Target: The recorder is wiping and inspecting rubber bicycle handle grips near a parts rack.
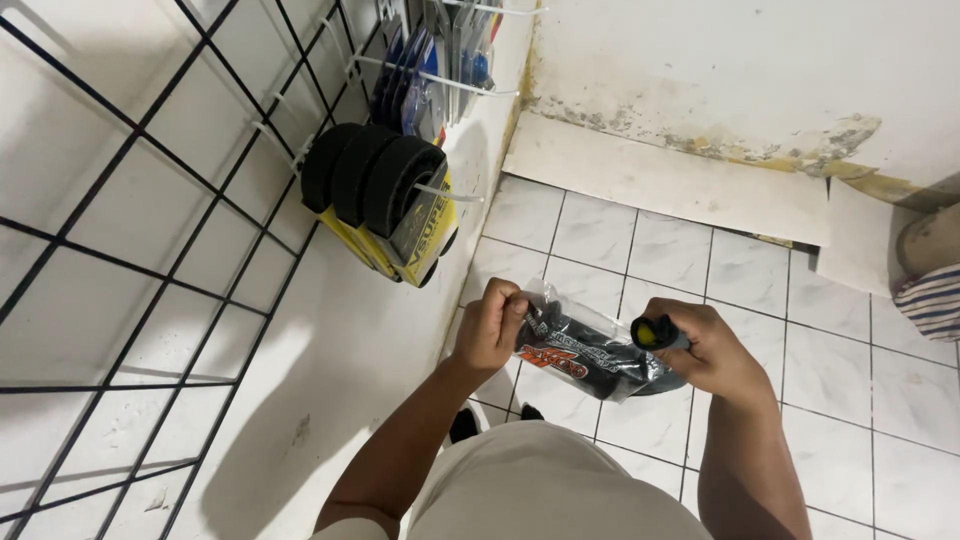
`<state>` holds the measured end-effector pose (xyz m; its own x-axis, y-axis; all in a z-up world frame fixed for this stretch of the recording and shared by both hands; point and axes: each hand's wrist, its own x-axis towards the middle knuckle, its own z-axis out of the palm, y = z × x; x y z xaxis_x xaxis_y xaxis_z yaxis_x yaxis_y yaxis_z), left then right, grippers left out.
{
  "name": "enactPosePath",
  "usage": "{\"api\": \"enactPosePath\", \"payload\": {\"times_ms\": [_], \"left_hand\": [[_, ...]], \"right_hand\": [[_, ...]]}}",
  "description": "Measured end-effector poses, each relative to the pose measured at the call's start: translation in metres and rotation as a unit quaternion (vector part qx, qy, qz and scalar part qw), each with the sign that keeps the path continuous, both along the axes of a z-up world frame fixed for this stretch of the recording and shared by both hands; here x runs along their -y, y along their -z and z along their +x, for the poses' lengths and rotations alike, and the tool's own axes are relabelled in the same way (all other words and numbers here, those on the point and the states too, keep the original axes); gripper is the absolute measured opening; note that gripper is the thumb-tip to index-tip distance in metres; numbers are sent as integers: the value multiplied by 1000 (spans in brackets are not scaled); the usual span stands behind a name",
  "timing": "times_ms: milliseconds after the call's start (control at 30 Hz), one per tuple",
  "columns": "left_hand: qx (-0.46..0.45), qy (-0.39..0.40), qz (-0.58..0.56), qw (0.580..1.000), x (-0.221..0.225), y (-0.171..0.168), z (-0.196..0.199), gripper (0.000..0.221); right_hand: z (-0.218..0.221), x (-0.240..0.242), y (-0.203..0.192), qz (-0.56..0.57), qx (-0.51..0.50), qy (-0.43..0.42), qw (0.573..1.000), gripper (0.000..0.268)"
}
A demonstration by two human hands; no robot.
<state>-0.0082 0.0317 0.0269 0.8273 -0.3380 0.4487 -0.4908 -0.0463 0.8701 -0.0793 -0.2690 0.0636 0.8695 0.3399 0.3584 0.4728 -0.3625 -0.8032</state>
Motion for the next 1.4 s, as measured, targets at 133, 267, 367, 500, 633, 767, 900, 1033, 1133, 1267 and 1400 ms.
{"api": "enactPosePath", "payload": {"times_ms": [133,267,367,500,633,767,900,1033,1133,1267,1400], "left_hand": [[21,-7,-13,1000,4,-53,-13,16],[13,-17,-35,999,3,-17,-9,18],[36,-31,-25,999,-2,14,0,15],[33,-46,-27,998,-9,17,7,8],[50,-82,2,995,-8,14,6,6],[44,-83,5,996,-5,25,8,3],[31,-101,21,994,-3,22,4,4],[30,-95,23,995,12,27,-3,9],[-16,-131,-42,990,28,41,-12,17],[-41,-122,-56,990,26,42,-10,18],[-38,-146,-64,987,17,21,-9,18]], "right_hand": [[1,4,3,-28,-22,38,999,8],[0,-2,-8,-75,-27,135,988,25],[-9,-4,-33,-77,-69,227,968,28],[-24,-1,-63,-34,-64,267,961,37],[-34,10,-60,-38,-22,259,965,48],[-35,16,-69,43,18,113,992,42],[-21,5,-86,91,31,-11,995,46],[18,-28,-81,157,1,-56,986,29],[45,-70,-85,20,84,116,989,43],[47,-110,-94,-163,16,157,974,58],[41,-132,-67,-282,169,136,935,55]]}}
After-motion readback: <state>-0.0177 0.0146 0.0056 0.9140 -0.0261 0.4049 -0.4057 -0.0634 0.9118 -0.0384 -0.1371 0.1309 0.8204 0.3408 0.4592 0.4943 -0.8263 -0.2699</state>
